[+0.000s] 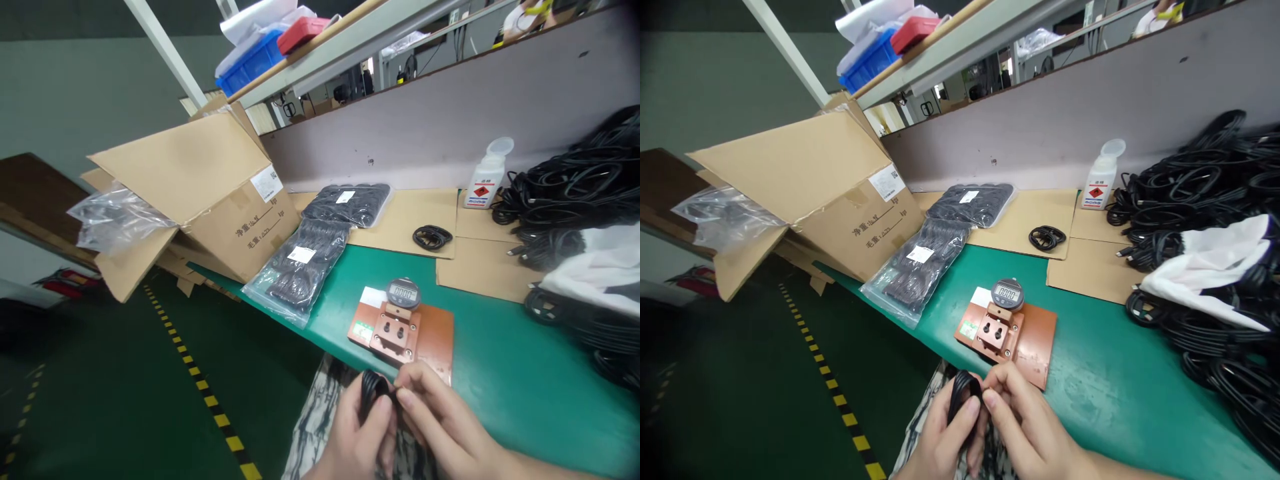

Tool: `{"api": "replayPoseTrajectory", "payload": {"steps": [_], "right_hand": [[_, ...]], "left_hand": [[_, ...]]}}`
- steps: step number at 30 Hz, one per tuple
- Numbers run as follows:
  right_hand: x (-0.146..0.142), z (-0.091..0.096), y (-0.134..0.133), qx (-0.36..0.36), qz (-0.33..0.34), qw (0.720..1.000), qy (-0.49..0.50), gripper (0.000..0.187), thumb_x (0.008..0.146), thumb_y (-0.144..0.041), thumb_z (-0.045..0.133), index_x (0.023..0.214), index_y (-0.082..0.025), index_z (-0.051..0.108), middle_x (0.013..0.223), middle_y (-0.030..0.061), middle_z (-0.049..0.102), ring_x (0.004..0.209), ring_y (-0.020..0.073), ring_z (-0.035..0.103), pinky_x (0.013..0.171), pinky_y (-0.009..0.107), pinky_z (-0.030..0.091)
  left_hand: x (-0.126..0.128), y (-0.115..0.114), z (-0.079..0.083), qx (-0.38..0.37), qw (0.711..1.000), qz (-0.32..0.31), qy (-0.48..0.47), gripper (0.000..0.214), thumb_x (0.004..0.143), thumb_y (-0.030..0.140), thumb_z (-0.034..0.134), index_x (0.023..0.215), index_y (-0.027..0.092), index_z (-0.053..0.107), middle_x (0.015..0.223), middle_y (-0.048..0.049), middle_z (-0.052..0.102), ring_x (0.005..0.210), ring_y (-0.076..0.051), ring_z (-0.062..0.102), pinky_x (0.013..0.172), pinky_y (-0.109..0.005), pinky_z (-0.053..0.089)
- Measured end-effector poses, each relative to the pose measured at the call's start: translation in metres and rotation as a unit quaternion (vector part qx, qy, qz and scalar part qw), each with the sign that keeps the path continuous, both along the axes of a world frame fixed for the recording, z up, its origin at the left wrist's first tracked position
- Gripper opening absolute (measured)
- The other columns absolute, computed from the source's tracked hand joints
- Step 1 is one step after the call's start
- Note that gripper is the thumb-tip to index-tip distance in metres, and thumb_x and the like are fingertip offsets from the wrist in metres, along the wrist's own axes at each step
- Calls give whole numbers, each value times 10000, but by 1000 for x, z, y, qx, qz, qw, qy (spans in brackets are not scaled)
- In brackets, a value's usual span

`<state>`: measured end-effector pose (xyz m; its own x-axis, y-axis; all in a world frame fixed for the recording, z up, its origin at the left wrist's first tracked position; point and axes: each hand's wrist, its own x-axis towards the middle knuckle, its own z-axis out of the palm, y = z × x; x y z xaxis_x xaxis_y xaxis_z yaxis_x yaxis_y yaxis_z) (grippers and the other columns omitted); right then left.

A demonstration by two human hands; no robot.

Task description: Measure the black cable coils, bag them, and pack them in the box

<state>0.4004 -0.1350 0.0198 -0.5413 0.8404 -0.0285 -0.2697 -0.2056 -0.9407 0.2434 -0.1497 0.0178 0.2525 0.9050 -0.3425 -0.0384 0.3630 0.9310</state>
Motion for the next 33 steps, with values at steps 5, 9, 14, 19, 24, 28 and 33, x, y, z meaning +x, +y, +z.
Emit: {"api": "replayPoseTrajectory", "payload": {"steps": [5,9,14,19,24,28,33], "right_hand": [[-1,-3,2,15,-52,998,-32,274,990,-505,384,941,-240,430,694,-24,548,553,126,563,535,242,447],[1,-11,3,114,-142,978,-105,183,998,-378,425,1125,-251,459,727,-13,542,635,148,573,610,268,475],[6,-8,7,253,-74,947,-186,259,987,-228,407,1234,-230,485,856,70,659,720,199,636,663,318,517],[6,-11,7,351,-88,908,-212,455,957,-130,386,1404,-214,385,1012,134,624,856,241,630,729,381,554],[5,-17,5,371,-96,899,-211,564,946,-122,366,1491,-221,257,1110,154,559,911,251,609,756,424,575],[5,-16,6,341,-90,906,-236,593,942,-149,378,1500,-244,200,1124,147,530,884,247,610,737,442,579],[5,-14,7,327,-87,912,-234,605,939,-161,393,1498,-269,190,1068,118,525,841,229,602,708,416,571]], "left_hand": [[3,-2,-3,44,998,44,6,396,870,578,543,940,190,501,527,86,413,354,-33,309,370,-173,251],[8,-2,-2,101,988,108,37,325,891,512,561,990,211,492,538,92,402,378,-34,292,395,-181,228],[14,8,0,82,991,102,26,294,907,496,538,1004,226,476,517,99,376,369,-50,278,385,-194,226],[16,7,-3,111,985,123,52,308,902,472,547,1083,228,497,647,45,496,445,-87,395,448,-218,354],[18,8,-1,197,964,151,93,276,911,408,542,1107,215,527,918,-55,620,773,-184,602,699,-268,493],[18,16,0,191,968,121,110,233,935,352,514,1128,222,519,1011,-68,619,919,-199,613,822,-286,496],[18,19,-1,196,965,128,121,231,920,335,538,1118,216,536,1016,-72,624,928,-205,616,831,-291,495]]}}
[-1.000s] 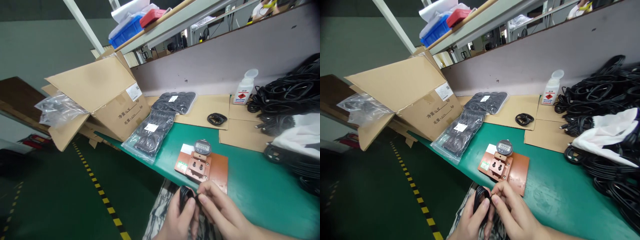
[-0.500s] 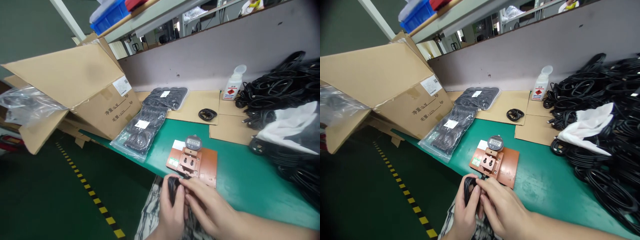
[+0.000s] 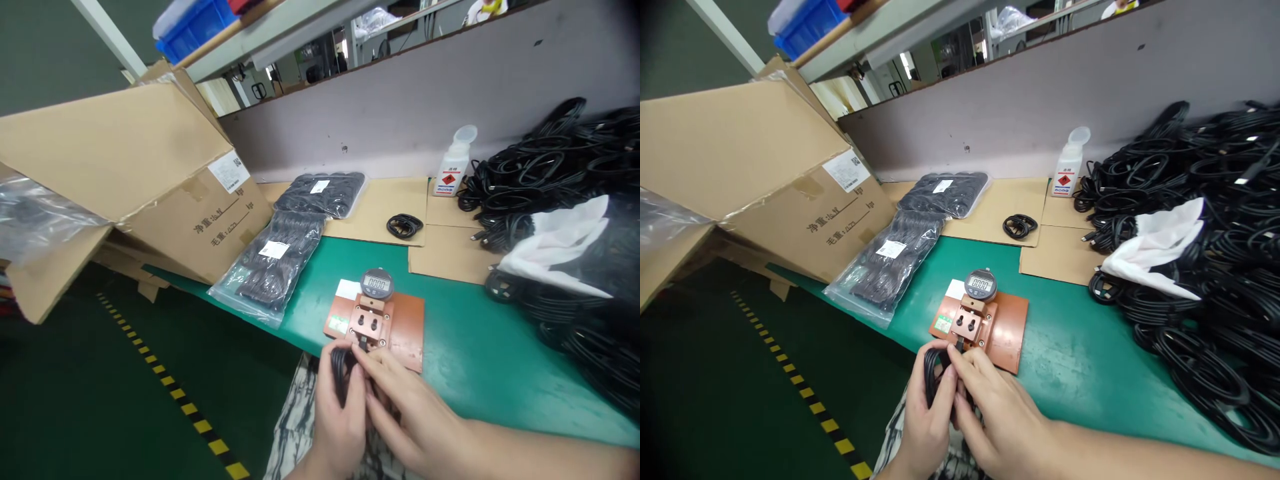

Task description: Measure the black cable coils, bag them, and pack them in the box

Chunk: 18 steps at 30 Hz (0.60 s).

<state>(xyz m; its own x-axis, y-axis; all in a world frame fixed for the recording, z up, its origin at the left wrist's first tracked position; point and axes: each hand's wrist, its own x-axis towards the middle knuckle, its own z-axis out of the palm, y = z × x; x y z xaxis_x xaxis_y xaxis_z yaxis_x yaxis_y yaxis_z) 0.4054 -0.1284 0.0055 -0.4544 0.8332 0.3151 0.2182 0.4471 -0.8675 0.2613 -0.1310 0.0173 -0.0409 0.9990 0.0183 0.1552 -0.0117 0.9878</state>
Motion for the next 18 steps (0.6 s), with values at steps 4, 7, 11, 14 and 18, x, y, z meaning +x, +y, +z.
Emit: {"api": "replayPoseTrajectory", "payload": {"steps": [4,7,11,14,18], "right_hand": [[0,0,0,-13,-1,1000,-5,596,943,-167,395,1491,-294,199,1050,105,523,836,228,595,691,412,559],[-1,0,0,-19,-2,1000,-3,602,940,-161,399,1493,-286,197,1040,102,515,823,221,585,677,397,548],[-1,1,0,-24,-8,1000,3,601,941,-157,403,1488,-307,203,1021,89,511,781,204,567,636,364,528],[-2,1,-1,-30,-11,999,9,599,941,-155,407,1484,-313,211,1024,87,510,798,205,564,647,360,523],[-2,0,0,-49,-17,998,23,590,951,-166,401,1492,-302,209,1044,92,502,795,195,567,659,356,518]], "left_hand": [[-2,1,1,-8,1000,-16,14,207,936,334,506,1111,223,523,1003,-64,618,902,-193,614,809,-280,499],[-3,2,4,-17,999,-16,24,204,920,335,527,1093,225,532,995,-66,626,902,-205,619,793,-288,506],[-1,3,7,-34,999,-5,12,235,870,348,589,1066,221,567,953,-68,652,840,-218,641,732,-300,525],[-1,4,7,-23,1000,7,13,253,841,350,625,1050,210,591,920,-64,660,799,-214,644,709,-300,529],[-1,7,4,-23,1000,0,19,260,881,358,580,1096,212,559,989,-76,646,894,-227,640,792,-323,522]]}}
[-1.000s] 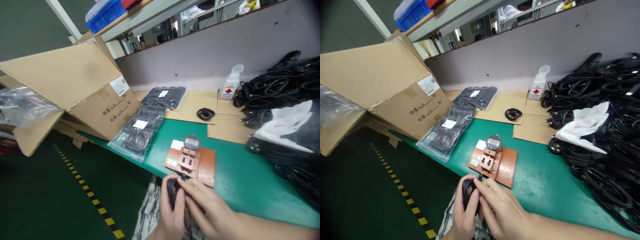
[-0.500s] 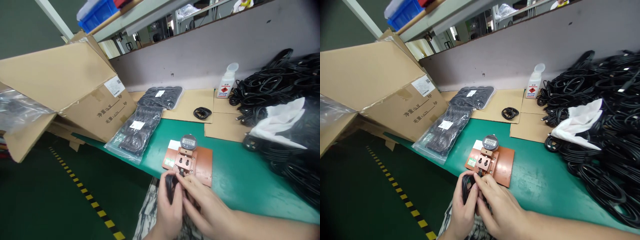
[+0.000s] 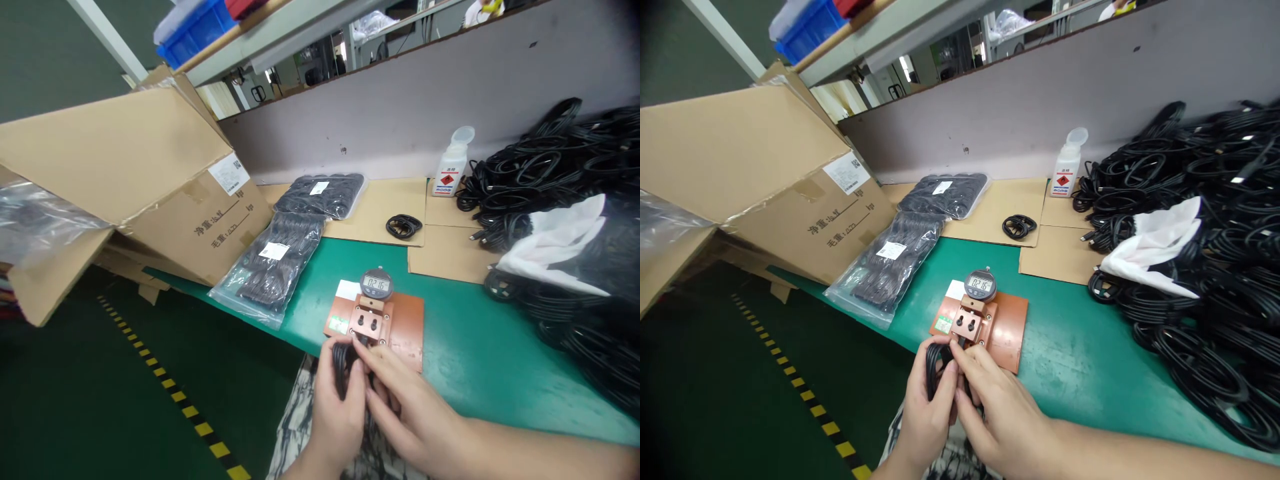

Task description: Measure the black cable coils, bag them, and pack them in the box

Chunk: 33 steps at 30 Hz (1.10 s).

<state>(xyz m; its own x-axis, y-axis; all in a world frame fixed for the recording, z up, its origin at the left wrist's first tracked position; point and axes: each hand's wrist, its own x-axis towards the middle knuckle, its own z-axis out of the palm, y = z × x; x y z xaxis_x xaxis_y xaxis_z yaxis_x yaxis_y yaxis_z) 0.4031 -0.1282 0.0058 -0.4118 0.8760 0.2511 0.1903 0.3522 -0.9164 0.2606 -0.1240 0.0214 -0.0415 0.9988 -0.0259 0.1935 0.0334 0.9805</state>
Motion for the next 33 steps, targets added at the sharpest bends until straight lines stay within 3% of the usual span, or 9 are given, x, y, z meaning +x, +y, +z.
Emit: {"api": "replayPoseTrajectory", "payload": {"steps": [5,11,26,33], "right_hand": [[0,0,2,-25,-3,999,28,529,954,-162,407,1456,-288,299,985,60,491,744,162,548,668,332,507],[0,2,3,-37,-3,999,31,510,953,-167,413,1447,-258,323,975,60,489,737,161,545,649,320,493],[-1,2,3,-36,-4,999,41,479,940,-149,422,1402,-269,371,964,53,493,738,168,546,641,321,483],[-1,2,1,-41,1,998,47,499,947,-151,411,1426,-278,350,981,57,497,721,157,543,637,318,488]], "left_hand": [[0,3,0,-8,1000,-14,16,288,935,363,501,1194,239,491,1164,-88,594,1072,-232,590,922,-343,475],[-1,4,4,-3,999,-23,37,275,945,338,489,1197,228,489,1195,-95,589,1122,-234,572,970,-357,449],[0,4,5,-6,999,-22,35,275,937,316,499,1194,219,508,1184,-101,602,1117,-245,584,967,-371,456],[1,3,5,-7,1000,5,23,324,878,344,589,1177,220,572,1102,-100,653,1033,-275,627,881,-381,519]]}}
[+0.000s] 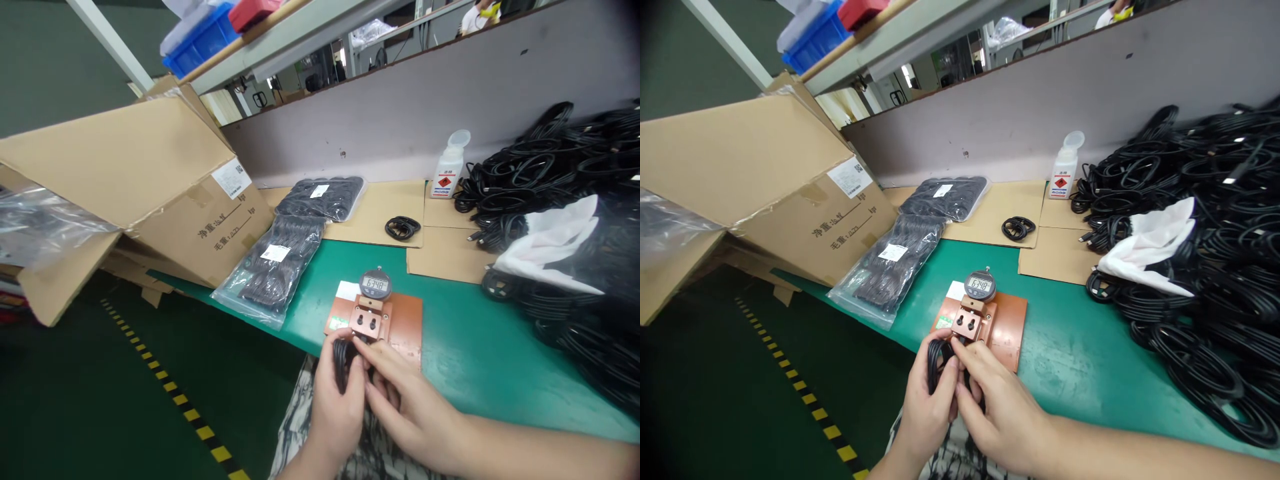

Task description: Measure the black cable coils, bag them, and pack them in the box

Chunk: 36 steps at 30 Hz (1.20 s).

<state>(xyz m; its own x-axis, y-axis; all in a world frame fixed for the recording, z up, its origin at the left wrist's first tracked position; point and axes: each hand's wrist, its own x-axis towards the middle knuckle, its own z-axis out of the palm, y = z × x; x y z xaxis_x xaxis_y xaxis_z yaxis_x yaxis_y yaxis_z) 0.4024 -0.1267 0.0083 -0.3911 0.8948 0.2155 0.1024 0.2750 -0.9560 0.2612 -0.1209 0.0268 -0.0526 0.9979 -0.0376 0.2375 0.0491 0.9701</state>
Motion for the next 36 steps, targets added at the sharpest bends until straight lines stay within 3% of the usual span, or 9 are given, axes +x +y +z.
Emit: {"api": "replayPoseTrajectory", "payload": {"steps": [14,36], "right_hand": [[0,-4,1,2,-15,1000,9,504,959,-176,426,1446,-277,346,980,63,515,726,162,551,643,321,502],[0,-4,-1,-5,-12,1000,23,504,959,-176,423,1447,-280,349,1021,72,522,731,156,557,657,318,515]], "left_hand": [[-2,6,12,-7,998,-32,48,281,902,272,529,1175,208,544,1141,-96,633,1078,-259,603,951,-393,467],[-2,5,11,-14,999,-30,36,309,890,290,554,1190,218,557,1133,-88,653,1050,-253,629,917,-362,490]]}}
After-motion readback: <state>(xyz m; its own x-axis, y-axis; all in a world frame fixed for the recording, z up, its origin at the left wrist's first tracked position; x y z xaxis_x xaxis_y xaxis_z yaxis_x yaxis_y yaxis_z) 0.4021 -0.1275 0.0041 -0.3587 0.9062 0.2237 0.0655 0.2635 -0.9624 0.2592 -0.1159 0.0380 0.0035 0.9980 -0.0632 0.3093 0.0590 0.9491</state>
